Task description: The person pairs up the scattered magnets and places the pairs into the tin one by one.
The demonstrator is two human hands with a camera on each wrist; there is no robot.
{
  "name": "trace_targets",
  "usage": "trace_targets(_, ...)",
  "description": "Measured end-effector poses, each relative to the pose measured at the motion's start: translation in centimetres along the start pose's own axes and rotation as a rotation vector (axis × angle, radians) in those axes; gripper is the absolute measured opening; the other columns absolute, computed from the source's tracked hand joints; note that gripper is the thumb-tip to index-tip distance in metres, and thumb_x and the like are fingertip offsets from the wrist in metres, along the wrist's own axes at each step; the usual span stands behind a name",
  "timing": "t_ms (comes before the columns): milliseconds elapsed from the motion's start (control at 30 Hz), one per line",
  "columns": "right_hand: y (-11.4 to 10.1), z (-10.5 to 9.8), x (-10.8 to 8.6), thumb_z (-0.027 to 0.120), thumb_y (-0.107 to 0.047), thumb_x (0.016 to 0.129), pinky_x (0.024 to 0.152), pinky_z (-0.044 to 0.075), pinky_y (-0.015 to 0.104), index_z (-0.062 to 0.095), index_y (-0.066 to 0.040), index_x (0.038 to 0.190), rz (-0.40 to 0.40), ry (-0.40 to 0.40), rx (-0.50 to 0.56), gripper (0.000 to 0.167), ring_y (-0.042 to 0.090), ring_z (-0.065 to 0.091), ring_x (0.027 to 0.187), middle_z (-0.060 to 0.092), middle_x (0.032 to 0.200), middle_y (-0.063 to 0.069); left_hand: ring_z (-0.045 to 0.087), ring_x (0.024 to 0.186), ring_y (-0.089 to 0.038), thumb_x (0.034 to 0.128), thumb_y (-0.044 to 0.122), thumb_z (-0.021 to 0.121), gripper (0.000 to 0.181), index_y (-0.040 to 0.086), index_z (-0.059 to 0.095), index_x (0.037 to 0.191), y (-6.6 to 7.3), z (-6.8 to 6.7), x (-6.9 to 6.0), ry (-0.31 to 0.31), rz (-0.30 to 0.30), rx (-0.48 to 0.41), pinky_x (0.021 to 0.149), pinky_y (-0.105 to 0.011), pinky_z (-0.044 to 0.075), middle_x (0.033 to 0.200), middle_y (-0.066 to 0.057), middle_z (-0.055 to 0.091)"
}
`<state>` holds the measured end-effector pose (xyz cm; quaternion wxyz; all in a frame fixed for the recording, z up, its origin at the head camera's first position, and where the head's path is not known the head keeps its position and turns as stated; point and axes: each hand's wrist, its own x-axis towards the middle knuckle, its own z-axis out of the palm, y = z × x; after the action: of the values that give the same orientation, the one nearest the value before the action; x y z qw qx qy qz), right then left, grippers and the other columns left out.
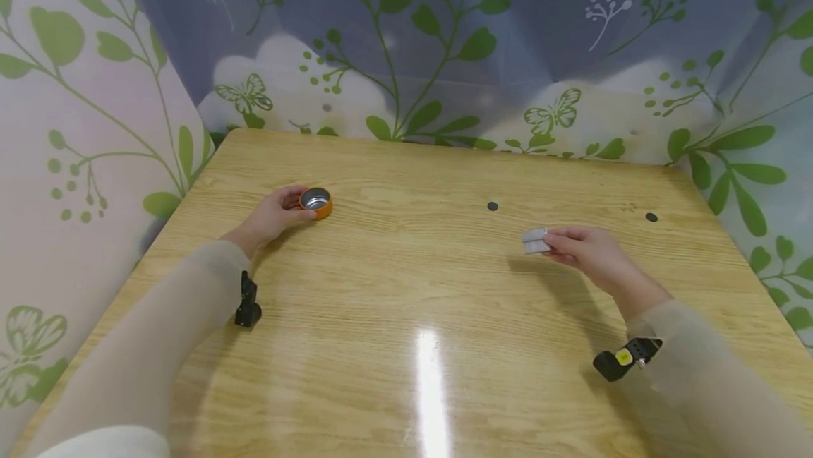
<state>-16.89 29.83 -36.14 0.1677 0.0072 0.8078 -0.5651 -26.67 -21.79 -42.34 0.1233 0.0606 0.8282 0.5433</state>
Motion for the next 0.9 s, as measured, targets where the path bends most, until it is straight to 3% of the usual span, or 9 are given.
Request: trace_targets(900, -1.6, 4.2, 3.0, 0.052, -0.011, 0.096, 0.083, 0.049, 0.022, 0.041, 0.02, 0.126, -0.007, -0.062, 0.168, 0.045, 0.004, 0.062, 0.086, 0.06, 0.098, 0.001, 0.035, 0.13, -0.033, 0.0876, 0.017, 0.067, 0.069, -0.002, 0.03, 0.143, 0.2, 0.0, 0.0, 0.0, -0.014, 0.051, 0.105, -0.043, 0.029, 0.141, -0.022, 0.037)
